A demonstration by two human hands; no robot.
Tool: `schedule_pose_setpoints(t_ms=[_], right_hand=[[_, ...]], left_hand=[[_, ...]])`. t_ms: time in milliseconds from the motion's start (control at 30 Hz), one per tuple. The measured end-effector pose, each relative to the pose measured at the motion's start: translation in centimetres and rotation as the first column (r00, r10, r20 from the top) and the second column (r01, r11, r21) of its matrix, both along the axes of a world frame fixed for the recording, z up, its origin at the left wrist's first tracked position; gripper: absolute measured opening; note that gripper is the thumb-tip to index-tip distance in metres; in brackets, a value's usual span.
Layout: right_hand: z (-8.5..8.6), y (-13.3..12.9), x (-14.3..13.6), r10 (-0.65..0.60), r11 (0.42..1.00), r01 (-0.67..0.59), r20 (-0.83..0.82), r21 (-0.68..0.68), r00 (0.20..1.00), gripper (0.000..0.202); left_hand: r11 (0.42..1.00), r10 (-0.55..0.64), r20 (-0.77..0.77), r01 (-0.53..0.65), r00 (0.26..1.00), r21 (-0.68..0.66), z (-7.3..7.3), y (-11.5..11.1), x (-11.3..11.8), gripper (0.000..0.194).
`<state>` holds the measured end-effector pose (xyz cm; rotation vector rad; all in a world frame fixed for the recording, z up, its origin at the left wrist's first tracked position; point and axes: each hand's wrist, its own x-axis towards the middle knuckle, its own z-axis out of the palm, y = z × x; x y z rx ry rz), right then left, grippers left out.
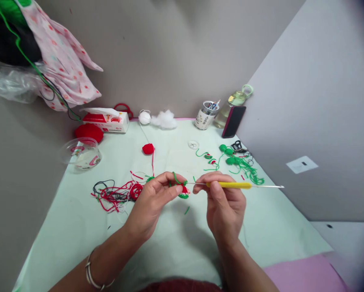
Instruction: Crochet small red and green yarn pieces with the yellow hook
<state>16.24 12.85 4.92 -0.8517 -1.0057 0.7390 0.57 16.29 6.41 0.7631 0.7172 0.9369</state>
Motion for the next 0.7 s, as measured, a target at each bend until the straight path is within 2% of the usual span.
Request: schedule_pose_setpoints(t_ms=[300,400,533,700], right_hand=[[-0.31,-0.10,-0.12,0.033,0.999,-0.032,0.066,-0.008,0.997,0.016],[-0.40,-0.11,-0.16,0.029,0.999,-0.031,0.117,0.017,0.993,0.017],[-0.40,0.03,-0.18,-0.061,0.995,0.043,0.204,0.091,0.977,0.022],[0.04,0.13,-0.50,-0.215,0.970,0.158,0.350,0.185,0.912,0.032]], left_hand=[[1.000,-0.017,0.003,0.017,1.000,0.011,0.08,-0.06,0.12,0.013],[0.999,-0.049,0.003,0.049,0.999,0.007,-0.12,-0.11,0.16,0.020],[0.998,-0.058,-0.017,0.058,0.998,-0.015,-0.27,-0.17,0.13,0.033],[0.997,-0.081,-0.003,0.081,0.997,-0.014,-0.56,-0.27,0.19,0.032]])
